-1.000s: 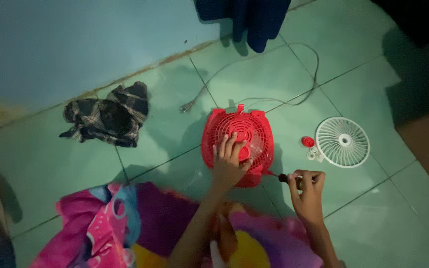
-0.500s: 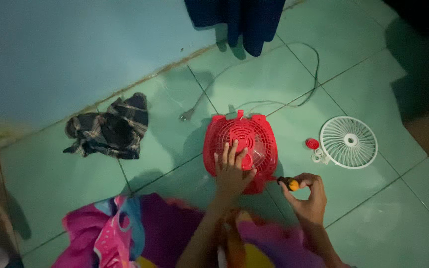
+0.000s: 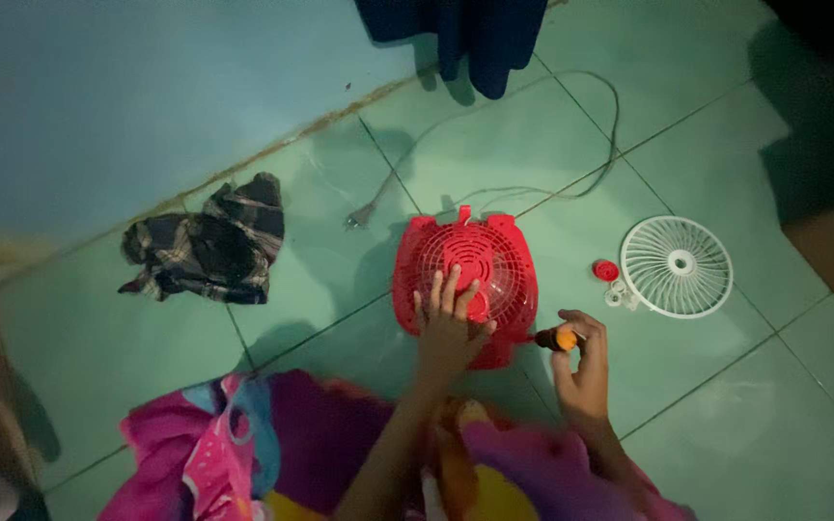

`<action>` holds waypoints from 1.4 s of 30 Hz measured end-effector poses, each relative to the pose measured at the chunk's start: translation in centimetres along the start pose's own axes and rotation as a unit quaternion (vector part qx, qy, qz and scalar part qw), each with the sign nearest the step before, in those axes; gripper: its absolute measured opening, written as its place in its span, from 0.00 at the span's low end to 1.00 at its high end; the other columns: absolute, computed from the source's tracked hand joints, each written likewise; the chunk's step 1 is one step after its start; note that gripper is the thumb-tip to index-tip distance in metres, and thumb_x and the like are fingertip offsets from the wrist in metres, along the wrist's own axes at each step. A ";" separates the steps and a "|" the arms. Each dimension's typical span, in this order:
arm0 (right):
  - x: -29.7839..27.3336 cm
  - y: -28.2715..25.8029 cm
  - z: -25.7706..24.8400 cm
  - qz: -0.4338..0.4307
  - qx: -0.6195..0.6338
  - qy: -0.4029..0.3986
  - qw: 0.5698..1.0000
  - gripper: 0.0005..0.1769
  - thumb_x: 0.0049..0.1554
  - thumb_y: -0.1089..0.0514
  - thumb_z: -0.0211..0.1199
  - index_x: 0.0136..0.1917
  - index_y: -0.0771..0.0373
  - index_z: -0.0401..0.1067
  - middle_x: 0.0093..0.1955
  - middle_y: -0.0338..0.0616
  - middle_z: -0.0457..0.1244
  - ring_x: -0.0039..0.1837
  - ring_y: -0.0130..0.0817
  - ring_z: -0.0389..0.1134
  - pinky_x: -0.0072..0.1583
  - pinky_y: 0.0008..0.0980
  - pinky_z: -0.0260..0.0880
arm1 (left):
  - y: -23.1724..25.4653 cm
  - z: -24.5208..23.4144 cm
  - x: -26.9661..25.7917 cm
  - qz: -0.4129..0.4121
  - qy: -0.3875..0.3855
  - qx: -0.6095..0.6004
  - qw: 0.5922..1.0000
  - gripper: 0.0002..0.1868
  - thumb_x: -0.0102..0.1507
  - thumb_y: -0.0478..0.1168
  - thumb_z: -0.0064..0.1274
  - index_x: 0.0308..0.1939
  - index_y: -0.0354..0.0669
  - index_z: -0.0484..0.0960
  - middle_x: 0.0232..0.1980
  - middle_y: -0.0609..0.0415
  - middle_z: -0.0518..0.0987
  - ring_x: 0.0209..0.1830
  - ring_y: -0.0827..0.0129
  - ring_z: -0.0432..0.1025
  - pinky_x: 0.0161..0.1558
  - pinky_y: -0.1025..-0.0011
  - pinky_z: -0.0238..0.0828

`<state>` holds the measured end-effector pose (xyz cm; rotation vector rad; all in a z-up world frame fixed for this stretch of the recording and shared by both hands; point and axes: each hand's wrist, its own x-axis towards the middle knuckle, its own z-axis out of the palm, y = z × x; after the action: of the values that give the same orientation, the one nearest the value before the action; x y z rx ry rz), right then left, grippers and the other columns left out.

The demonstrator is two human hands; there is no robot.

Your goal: The person disassembles a pink toy fan using a screwdriver, removes the front grille, and adjusts the fan blades. They then reassemble the fan by reattaching the grille and securing it with screws.

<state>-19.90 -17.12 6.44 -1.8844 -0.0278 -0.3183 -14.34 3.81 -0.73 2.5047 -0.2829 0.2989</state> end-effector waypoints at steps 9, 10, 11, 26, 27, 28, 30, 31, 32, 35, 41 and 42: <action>-1.4 6.7 0.6 0.022 0.061 -0.005 0.998 0.13 0.58 0.66 0.53 0.56 0.64 0.59 0.60 0.48 0.48 0.63 0.35 0.57 0.66 0.37 0.60 | 0.7 -0.2 0.3 0.008 0.063 0.034 0.997 0.35 0.66 0.67 0.46 0.70 0.52 0.74 0.82 0.51 0.58 0.84 0.50 0.49 0.76 0.31 0.39; -1.3 6.9 1.6 0.047 0.109 0.018 0.993 0.09 0.65 0.60 0.52 0.57 0.64 0.58 0.59 0.47 0.48 0.60 0.33 0.56 0.64 0.36 0.62 | 0.8 -0.6 0.1 0.007 0.055 0.022 0.998 0.35 0.66 0.66 0.46 0.71 0.52 0.73 0.82 0.51 0.57 0.84 0.49 0.49 0.76 0.31 0.40; -1.4 6.8 2.2 0.073 0.156 0.041 0.984 0.10 0.72 0.54 0.51 0.57 0.64 0.58 0.59 0.45 0.47 0.57 0.32 0.56 0.61 0.35 0.63 | 0.9 -1.1 -0.1 0.007 0.047 0.011 0.999 0.36 0.66 0.65 0.47 0.72 0.51 0.72 0.83 0.50 0.57 0.84 0.49 0.49 0.76 0.31 0.40; 0.0 -1.7 3.6 0.006 0.107 0.171 0.979 0.18 0.56 0.67 0.73 0.50 0.64 0.63 0.50 0.44 0.65 0.56 0.33 0.71 0.58 0.32 0.74 | -0.8 1.2 0.0 0.025 0.037 0.065 0.997 0.41 0.67 0.73 0.38 0.75 0.54 0.68 0.85 0.53 0.51 0.86 0.52 0.43 0.76 0.29 0.39; 0.3 -1.8 3.4 0.001 0.083 0.175 0.981 0.18 0.56 0.67 0.74 0.51 0.65 0.64 0.51 0.45 0.66 0.56 0.33 0.71 0.58 0.32 0.73 | -0.8 1.4 0.1 0.026 0.045 0.078 0.996 0.41 0.67 0.73 0.38 0.75 0.55 0.68 0.85 0.54 0.51 0.86 0.53 0.42 0.76 0.29 0.39; 0.3 -2.0 3.3 -0.001 0.059 0.177 0.982 0.18 0.56 0.67 0.74 0.51 0.66 0.65 0.52 0.46 0.67 0.56 0.34 0.71 0.59 0.32 0.73 | -0.9 1.4 -0.2 0.024 0.034 0.076 0.996 0.41 0.67 0.73 0.37 0.75 0.55 0.68 0.85 0.54 0.50 0.86 0.52 0.42 0.75 0.29 0.39; 0.0 -2.7 2.9 -0.014 0.011 0.176 0.984 0.16 0.57 0.65 0.74 0.53 0.68 0.68 0.53 0.49 0.68 0.56 0.35 0.71 0.61 0.33 0.72 | -1.1 1.4 -0.3 0.023 0.015 0.073 0.997 0.41 0.67 0.73 0.37 0.76 0.55 0.68 0.85 0.53 0.50 0.86 0.51 0.42 0.75 0.29 0.37; -0.1 -3.0 2.7 -0.024 -0.014 0.172 0.985 0.15 0.58 0.64 0.73 0.54 0.68 0.70 0.53 0.49 0.68 0.57 0.36 0.71 0.62 0.34 0.72 | -1.0 1.4 0.0 0.020 0.017 0.069 0.997 0.41 0.67 0.74 0.37 0.75 0.55 0.68 0.85 0.53 0.50 0.86 0.51 0.42 0.75 0.29 0.37; -0.3 -3.2 2.7 -0.034 -0.039 0.168 0.985 0.14 0.59 0.63 0.72 0.55 0.69 0.71 0.54 0.50 0.68 0.57 0.36 0.71 0.64 0.35 0.71 | -1.0 1.4 0.1 0.016 0.019 0.064 0.998 0.42 0.66 0.74 0.38 0.75 0.56 0.68 0.85 0.53 0.50 0.85 0.51 0.42 0.75 0.29 0.37; -0.4 -3.1 2.7 -0.097 -0.144 0.169 0.970 0.11 0.65 0.61 0.65 0.58 0.69 0.72 0.58 0.51 0.67 0.60 0.40 0.70 0.62 0.38 0.70 | -0.7 1.3 0.0 0.009 0.025 0.051 0.998 0.42 0.65 0.74 0.39 0.75 0.56 0.68 0.85 0.54 0.51 0.85 0.52 0.43 0.75 0.30 0.37; 0.0 1.1 2.4 0.048 0.111 0.092 0.988 0.15 0.72 0.55 0.43 0.60 0.66 0.65 0.61 0.48 0.56 0.51 0.33 0.66 0.55 0.32 0.72 | 0.2 -0.7 -0.1 0.014 0.025 0.001 1.000 0.38 0.68 0.68 0.43 0.75 0.51 0.68 0.85 0.50 0.53 0.86 0.48 0.44 0.78 0.32 0.35; 0.0 1.7 2.3 0.043 0.102 0.077 0.991 0.14 0.72 0.55 0.45 0.58 0.67 0.66 0.61 0.48 0.54 0.51 0.34 0.66 0.55 0.34 0.72 | 0.4 -0.9 -0.2 0.015 0.023 -0.017 0.999 0.38 0.69 0.67 0.44 0.75 0.50 0.68 0.85 0.48 0.53 0.86 0.47 0.44 0.78 0.32 0.34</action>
<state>-19.15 -15.57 4.15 -1.6498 0.1216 -0.3858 -14.74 4.02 0.17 2.4578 -0.3056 0.3601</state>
